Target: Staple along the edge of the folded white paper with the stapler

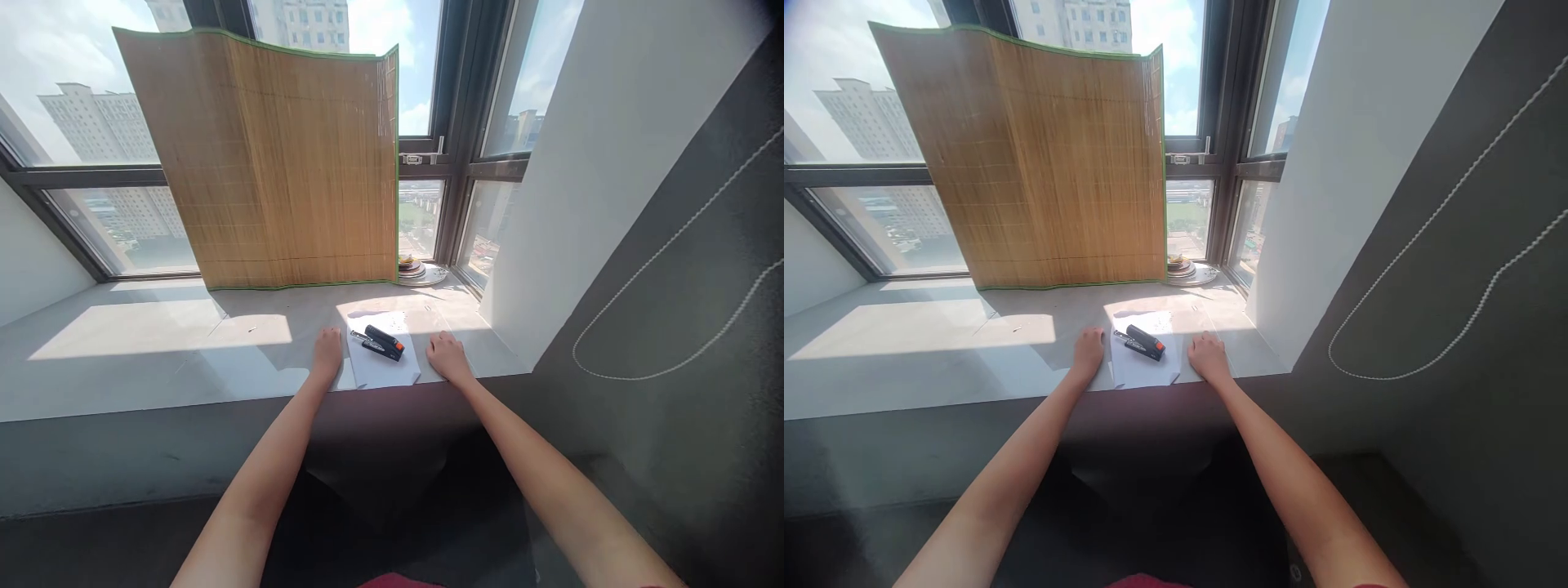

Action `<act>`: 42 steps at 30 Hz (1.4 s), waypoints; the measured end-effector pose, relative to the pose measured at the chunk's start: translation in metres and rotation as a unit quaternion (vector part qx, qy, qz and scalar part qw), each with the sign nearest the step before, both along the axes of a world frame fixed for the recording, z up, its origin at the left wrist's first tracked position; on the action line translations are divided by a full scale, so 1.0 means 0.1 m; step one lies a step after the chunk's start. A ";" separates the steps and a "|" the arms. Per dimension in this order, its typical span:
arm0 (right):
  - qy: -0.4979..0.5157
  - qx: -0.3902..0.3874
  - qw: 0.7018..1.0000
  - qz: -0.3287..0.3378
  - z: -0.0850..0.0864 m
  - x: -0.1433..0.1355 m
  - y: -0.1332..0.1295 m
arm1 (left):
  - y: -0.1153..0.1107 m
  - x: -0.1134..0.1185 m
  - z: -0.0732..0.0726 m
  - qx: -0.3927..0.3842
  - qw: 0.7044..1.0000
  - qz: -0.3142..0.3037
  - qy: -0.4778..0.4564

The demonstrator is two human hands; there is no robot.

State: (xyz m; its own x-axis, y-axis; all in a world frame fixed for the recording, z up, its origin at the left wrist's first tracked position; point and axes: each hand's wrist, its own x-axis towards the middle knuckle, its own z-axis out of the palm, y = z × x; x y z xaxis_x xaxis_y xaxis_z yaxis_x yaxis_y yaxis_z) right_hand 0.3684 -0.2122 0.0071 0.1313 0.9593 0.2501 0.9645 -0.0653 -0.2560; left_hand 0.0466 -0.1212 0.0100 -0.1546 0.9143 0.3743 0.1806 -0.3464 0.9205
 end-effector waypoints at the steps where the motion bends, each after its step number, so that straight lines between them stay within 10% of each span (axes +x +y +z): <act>1: 0.012 0.006 1.000 0.001 0.00 0.00 0.01 | -0.06 -0.01 0.00 0.003 1.000 0.000 -0.004; 17: 0.246 0.113 0.935 0.231 -0.02 -0.74 0.31 | -0.29 0.02 0.25 -0.035 0.981 -0.144 -0.128; 31: 0.277 0.112 0.932 0.206 -0.01 -0.67 0.28 | -0.24 0.01 0.22 -0.037 0.973 -0.197 -0.117; 42: 0.281 0.117 0.930 0.205 -0.02 -0.67 0.27 | -0.09 0.01 0.03 0.068 0.975 -0.198 0.073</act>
